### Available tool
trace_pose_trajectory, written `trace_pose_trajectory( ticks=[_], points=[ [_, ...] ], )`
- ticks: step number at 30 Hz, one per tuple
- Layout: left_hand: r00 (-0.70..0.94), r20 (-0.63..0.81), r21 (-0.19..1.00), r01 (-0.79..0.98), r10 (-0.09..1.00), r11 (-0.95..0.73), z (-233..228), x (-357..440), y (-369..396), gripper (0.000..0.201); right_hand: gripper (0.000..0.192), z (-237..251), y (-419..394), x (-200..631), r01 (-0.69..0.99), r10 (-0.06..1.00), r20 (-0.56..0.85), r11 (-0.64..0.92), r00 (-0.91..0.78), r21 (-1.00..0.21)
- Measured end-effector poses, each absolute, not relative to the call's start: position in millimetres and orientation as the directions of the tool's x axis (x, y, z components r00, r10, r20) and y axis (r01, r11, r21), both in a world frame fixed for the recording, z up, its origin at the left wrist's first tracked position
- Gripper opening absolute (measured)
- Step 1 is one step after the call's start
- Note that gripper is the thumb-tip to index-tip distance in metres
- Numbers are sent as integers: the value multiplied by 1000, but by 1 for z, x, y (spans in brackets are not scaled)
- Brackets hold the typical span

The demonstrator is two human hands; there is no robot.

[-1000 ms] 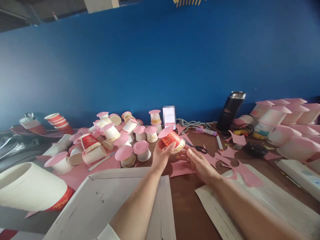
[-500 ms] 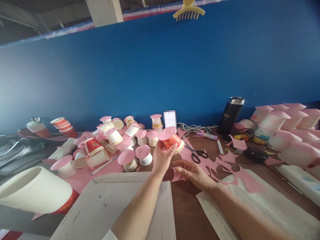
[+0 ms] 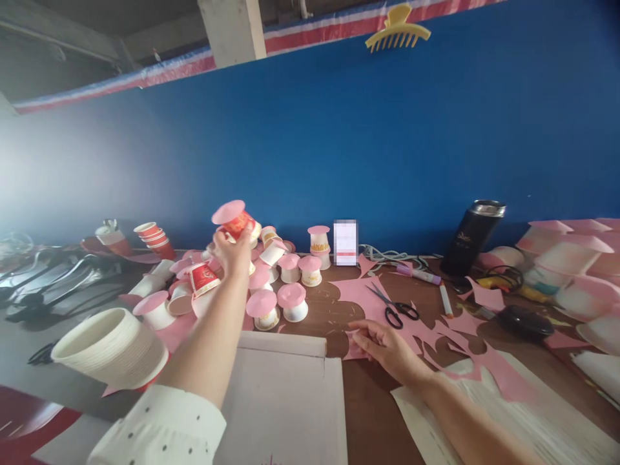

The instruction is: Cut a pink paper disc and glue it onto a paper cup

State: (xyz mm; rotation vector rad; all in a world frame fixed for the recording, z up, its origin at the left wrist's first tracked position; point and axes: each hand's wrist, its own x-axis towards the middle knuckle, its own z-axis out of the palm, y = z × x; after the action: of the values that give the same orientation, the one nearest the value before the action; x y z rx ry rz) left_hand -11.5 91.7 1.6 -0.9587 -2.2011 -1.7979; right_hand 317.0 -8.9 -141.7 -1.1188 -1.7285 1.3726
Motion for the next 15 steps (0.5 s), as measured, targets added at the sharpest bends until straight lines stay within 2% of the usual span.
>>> trace_pose_trajectory(
  ticks=[2,4,9,15],
  points=[
    [-851,438,841,501,289,203,13,-40,101,53,41,-140,-9,317,224,907,-18,85,-421,-971],
    [-873,412,841,475,263,258,22,-64,107,55,41,-138,-10,317,226,905,-23,82,-425,-971],
    [-851,409,836,494,330,238,26,-94,112,47,42,-140,-8,318,234,903,-25,85,-430,-968],
    [-835,420,836,509,354,207,-6,-93,115,49,41,-142,-8,318,256,905,-31,87,-425,-963]
  ],
)
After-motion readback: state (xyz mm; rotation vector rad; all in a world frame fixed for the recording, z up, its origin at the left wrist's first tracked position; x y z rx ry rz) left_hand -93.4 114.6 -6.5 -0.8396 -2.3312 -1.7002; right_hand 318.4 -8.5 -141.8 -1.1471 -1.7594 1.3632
